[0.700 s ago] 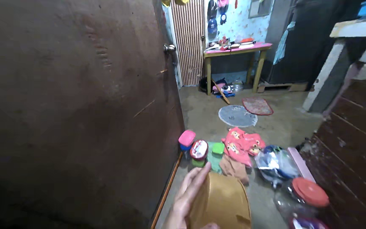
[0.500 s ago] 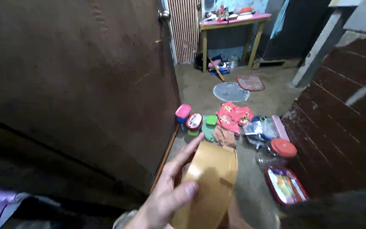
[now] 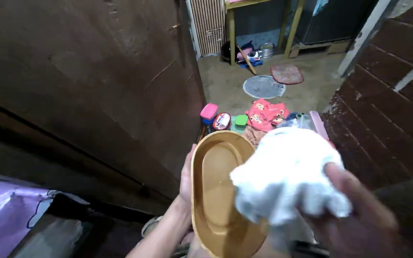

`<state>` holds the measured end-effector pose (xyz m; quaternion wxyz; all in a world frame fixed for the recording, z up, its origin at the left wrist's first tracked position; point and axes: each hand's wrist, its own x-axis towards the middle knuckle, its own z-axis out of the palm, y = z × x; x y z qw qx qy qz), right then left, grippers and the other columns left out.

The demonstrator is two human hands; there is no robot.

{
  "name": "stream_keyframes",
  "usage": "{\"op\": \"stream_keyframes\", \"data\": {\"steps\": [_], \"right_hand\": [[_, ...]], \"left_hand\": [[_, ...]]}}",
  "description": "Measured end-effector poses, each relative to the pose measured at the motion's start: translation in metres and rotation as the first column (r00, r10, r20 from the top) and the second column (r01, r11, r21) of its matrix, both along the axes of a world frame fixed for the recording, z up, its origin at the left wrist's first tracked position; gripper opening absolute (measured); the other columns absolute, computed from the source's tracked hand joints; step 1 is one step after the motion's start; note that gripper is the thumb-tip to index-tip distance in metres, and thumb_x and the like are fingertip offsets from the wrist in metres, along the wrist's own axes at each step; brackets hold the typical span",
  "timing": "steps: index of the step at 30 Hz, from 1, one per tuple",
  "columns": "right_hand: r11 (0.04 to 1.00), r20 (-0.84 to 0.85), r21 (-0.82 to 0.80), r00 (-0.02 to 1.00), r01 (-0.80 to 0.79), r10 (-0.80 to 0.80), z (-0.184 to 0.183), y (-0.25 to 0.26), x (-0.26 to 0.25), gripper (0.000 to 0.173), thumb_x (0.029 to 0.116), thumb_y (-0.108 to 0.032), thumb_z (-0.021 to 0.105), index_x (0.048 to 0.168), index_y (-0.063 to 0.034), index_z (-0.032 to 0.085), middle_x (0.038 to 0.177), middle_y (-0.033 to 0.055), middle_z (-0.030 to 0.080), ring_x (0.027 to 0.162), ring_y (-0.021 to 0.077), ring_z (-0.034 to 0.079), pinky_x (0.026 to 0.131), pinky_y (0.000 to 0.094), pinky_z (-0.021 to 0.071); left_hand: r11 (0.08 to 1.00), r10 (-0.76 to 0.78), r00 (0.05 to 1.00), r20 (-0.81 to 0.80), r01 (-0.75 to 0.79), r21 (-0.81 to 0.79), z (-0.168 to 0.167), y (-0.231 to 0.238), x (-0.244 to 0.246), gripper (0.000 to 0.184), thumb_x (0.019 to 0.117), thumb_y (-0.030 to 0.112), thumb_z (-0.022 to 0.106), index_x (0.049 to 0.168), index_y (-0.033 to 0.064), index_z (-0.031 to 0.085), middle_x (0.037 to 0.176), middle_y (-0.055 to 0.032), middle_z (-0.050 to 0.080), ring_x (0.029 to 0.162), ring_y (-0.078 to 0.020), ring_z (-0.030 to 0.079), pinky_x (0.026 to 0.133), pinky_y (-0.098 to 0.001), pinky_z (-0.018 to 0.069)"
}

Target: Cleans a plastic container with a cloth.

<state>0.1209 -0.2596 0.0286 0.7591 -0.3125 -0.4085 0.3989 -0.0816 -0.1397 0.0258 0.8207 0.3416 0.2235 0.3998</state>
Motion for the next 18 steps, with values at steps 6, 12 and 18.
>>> {"op": "stream_keyframes", "data": {"steps": [6,12,18], "right_hand": [[0.851,0.723,0.28,0.487,0.444,-0.491,-0.024,0.109,0.009,0.026,0.0995,-0.04,0.061,0.093,-0.0204,0.077,0.129,0.0029,0.061,0.127,0.0199,0.05,0.105,0.0431,0.044],[0.895,0.925,0.353,0.046,0.273,-0.378,-0.055,0.217,0.014,0.033,0.0909,-0.031,0.067,0.118,-0.0135,0.073,0.143,0.0192,0.059,0.136,0.0404,0.053,0.108,0.061,0.0432],[0.945,0.953,0.303,-0.019,0.121,-0.303,-0.021,0.327,0.105,0.037,0.0953,-0.033,0.063,0.128,-0.0168,0.069,0.15,0.0178,0.053,0.141,0.036,0.048,0.111,0.0575,0.0425]], "left_hand": [[0.998,0.005,1.0,-0.003,-0.005,0.069,-0.003,0.073,0.042,0.055,0.109,0.053,0.027,0.099,0.0214,0.072,0.088,0.0027,0.074,0.085,-0.003,0.071,0.075,-0.0213,0.0593],[0.991,-0.121,0.979,0.164,0.11,0.072,-0.027,0.2,0.114,0.055,0.1049,0.058,0.035,0.11,0.0173,0.073,0.097,-0.0044,0.075,0.09,-0.0107,0.073,0.078,-0.0295,0.0617],[0.978,-0.145,0.979,0.143,0.12,0.17,-0.001,0.305,0.18,0.059,0.1038,0.061,0.035,0.107,0.0158,0.074,0.096,-0.0062,0.075,0.09,-0.0123,0.073,0.08,-0.0317,0.062]]}}
